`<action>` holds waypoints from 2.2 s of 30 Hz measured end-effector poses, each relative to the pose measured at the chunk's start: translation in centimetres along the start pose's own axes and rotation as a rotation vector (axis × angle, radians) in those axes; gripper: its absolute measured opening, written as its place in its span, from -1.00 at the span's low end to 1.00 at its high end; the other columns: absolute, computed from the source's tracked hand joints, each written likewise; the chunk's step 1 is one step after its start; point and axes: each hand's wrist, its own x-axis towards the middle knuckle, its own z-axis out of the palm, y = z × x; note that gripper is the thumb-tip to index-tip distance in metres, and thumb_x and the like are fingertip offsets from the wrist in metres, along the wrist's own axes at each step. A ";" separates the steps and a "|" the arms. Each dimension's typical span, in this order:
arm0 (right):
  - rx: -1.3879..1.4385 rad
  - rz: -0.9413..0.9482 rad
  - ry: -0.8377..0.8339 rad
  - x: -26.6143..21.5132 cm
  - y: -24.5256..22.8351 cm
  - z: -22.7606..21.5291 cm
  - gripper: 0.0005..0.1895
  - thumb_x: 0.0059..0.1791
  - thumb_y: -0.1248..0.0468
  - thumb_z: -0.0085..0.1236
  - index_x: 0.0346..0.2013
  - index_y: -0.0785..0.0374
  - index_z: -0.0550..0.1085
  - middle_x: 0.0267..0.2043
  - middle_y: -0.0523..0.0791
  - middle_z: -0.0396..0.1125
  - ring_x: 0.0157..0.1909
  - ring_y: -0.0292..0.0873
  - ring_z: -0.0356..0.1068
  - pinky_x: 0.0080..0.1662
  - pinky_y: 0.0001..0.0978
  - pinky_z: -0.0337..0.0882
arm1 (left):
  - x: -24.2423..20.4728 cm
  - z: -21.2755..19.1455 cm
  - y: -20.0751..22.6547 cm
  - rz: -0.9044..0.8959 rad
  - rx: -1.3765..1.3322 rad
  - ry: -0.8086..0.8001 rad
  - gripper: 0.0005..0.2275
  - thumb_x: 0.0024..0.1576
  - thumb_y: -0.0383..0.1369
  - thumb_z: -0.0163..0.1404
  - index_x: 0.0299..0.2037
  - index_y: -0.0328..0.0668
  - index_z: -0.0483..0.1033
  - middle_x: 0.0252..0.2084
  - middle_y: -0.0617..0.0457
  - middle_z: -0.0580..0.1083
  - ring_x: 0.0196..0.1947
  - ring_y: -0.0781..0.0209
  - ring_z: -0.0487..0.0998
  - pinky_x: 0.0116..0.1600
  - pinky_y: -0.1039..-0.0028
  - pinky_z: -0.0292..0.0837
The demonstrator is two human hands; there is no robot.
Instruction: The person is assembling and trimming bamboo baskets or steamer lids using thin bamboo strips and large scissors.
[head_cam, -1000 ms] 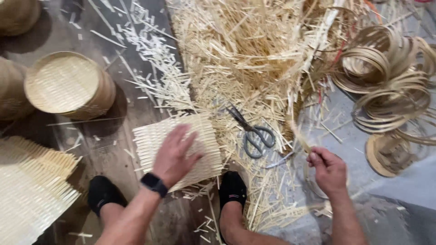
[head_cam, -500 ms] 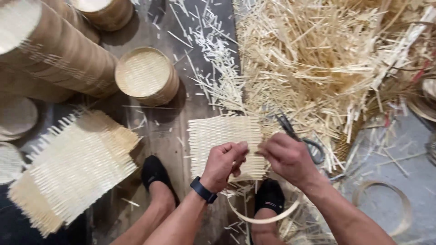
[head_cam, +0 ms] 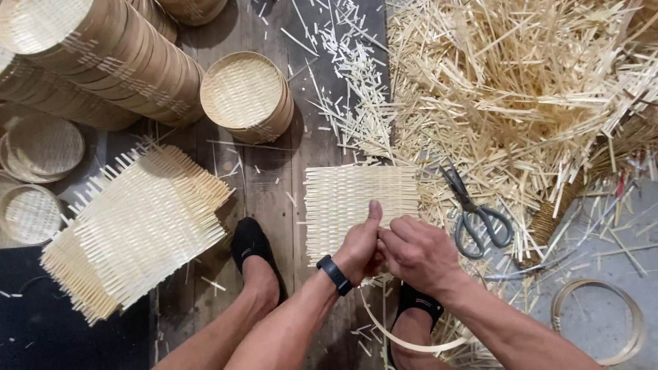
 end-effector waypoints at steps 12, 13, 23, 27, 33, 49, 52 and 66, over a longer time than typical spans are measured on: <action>1.512 1.323 0.197 -0.7 5.2 -2.1 -0.50 0.09 0.03 -0.20 -0.11 0.41 0.52 -0.39 -0.05 0.44 -0.34 -0.14 0.46 -0.18 -0.33 0.57 | 3.5 -7.3 -0.6 0.499 -0.703 -0.091 -0.68 0.26 -0.05 0.03 -0.14 -0.18 0.49 -0.53 0.22 0.33 -0.51 0.38 0.28 -0.37 0.55 0.20; 1.512 1.315 0.194 -1.8 5.9 -0.9 -0.50 0.09 0.03 -0.20 -0.11 0.41 0.52 -0.39 -0.05 0.44 -0.34 -0.14 0.46 -0.18 -0.33 0.57 | 2.5 -7.0 0.5 0.506 -0.704 -0.091 -0.68 0.26 -0.05 0.03 -0.14 -0.18 0.49 -0.53 0.22 0.33 -0.51 0.38 0.28 -0.37 0.55 0.20; 1.988 0.910 0.202 -4.7 8.8 4.5 -0.51 0.24 0.04 -0.01 -0.53 0.17 0.32 -0.61 -0.27 0.02 -0.61 -0.37 -0.04 -0.58 -0.54 0.05 | 3.7 -8.3 1.4 0.259 -0.461 -0.138 -0.71 0.22 -0.24 0.10 -0.47 -0.22 0.39 -0.67 0.23 0.17 -0.71 0.43 0.10 -0.65 0.60 -0.05; 1.727 1.057 0.041 -3.3 8.6 2.9 -0.59 0.13 0.06 0.04 -0.41 0.34 0.44 -0.61 -0.22 0.12 -0.61 -0.31 0.09 -0.54 -0.48 0.19 | 2.5 -9.1 1.7 0.243 -0.460 -0.054 -0.70 0.22 -0.23 0.11 -0.47 -0.21 0.39 -0.65 0.24 0.18 -0.70 0.44 0.10 -0.64 0.61 -0.03; 0.861 1.006 -0.343 -1.6 7.6 -2.7 -0.73 -0.05 0.21 0.21 -0.16 0.34 0.56 -0.45 -0.09 0.45 -0.46 -0.23 0.45 -0.42 -0.36 0.53 | -1.5 -7.8 2.9 0.385 -0.539 0.018 -0.82 0.18 -0.27 0.10 -0.26 -0.20 0.47 -0.61 0.18 0.25 -0.64 0.42 0.19 -0.59 0.62 0.06; 0.299 0.960 0.138 -3.9 8.8 13.8 -0.69 -0.14 0.23 0.27 -0.13 0.26 0.63 -0.24 0.06 0.54 -0.18 0.01 0.56 -0.03 -0.23 0.50 | 7.3 -14.1 -2.0 0.709 0.877 0.750 -0.83 -0.04 -0.41 0.19 -0.25 -0.16 0.71 -0.42 -0.12 0.58 -0.40 -0.01 0.59 -0.19 0.28 0.51; 0.287 0.884 0.215 -4.1 8.1 13.3 -0.70 -0.13 0.21 0.27 -0.13 0.22 0.63 -0.19 0.05 0.53 -0.16 0.01 0.55 -0.05 -0.23 0.49 | 8.1 -14.6 -3.5 0.687 0.810 0.806 -0.83 -0.06 -0.38 0.20 -0.27 -0.16 0.70 -0.40 -0.10 0.60 -0.37 0.01 0.63 -0.15 0.32 0.54; 0.247 0.934 0.132 -2.8 8.3 12.5 -0.78 -0.11 0.18 0.31 -0.23 0.19 0.68 -0.27 0.07 0.51 -0.18 0.10 0.51 -0.04 -0.13 0.47 | 9.8 -16.3 -3.6 0.572 0.468 0.772 -0.79 -0.12 -0.49 0.27 -0.25 -0.21 0.73 -0.36 0.02 0.66 -0.37 0.28 0.66 -0.16 0.46 0.59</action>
